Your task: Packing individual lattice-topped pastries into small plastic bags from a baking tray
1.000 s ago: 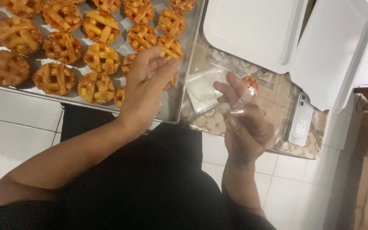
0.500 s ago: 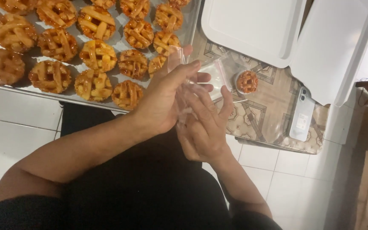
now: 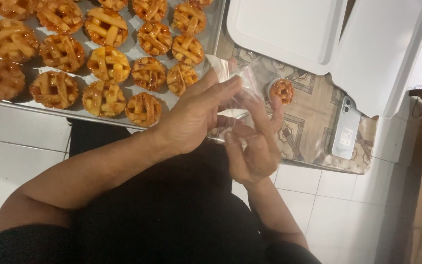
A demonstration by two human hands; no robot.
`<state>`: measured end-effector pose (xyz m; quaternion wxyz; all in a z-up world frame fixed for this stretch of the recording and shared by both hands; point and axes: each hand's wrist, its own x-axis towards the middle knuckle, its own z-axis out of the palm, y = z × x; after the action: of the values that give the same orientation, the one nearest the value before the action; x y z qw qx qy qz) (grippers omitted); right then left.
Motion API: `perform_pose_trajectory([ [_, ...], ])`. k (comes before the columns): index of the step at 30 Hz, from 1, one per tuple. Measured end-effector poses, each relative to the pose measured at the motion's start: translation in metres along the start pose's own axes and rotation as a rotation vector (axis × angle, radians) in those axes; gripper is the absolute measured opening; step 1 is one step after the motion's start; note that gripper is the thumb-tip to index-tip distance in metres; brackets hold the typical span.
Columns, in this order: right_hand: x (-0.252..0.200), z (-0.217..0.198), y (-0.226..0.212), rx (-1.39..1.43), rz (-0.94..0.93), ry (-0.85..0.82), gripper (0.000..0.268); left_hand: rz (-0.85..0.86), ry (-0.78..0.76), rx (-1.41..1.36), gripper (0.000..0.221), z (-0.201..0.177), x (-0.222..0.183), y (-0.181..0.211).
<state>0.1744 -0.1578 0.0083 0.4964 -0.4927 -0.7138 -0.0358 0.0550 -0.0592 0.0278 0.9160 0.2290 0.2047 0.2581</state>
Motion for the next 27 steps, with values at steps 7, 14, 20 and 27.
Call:
perform_pose_trajectory([
  [7,0.01,-0.026,0.012,0.86,0.376,0.257,0.023,0.014,-0.018,0.108,0.072,-0.008,-0.004,0.016],
  [14,0.029,-0.056,0.016,1.198,0.657,0.059,0.02,0.064,-0.027,0.305,0.038,-0.015,0.007,0.02],
  [20,0.028,-0.066,0.024,1.038,0.708,-0.045,0.018,0.007,-0.044,0.306,0.023,-0.017,0.008,0.018],
  [27,0.036,-0.052,0.016,0.806,0.762,-0.207,0.015,0.036,-0.237,0.688,0.049,-0.041,0.015,0.024],
])
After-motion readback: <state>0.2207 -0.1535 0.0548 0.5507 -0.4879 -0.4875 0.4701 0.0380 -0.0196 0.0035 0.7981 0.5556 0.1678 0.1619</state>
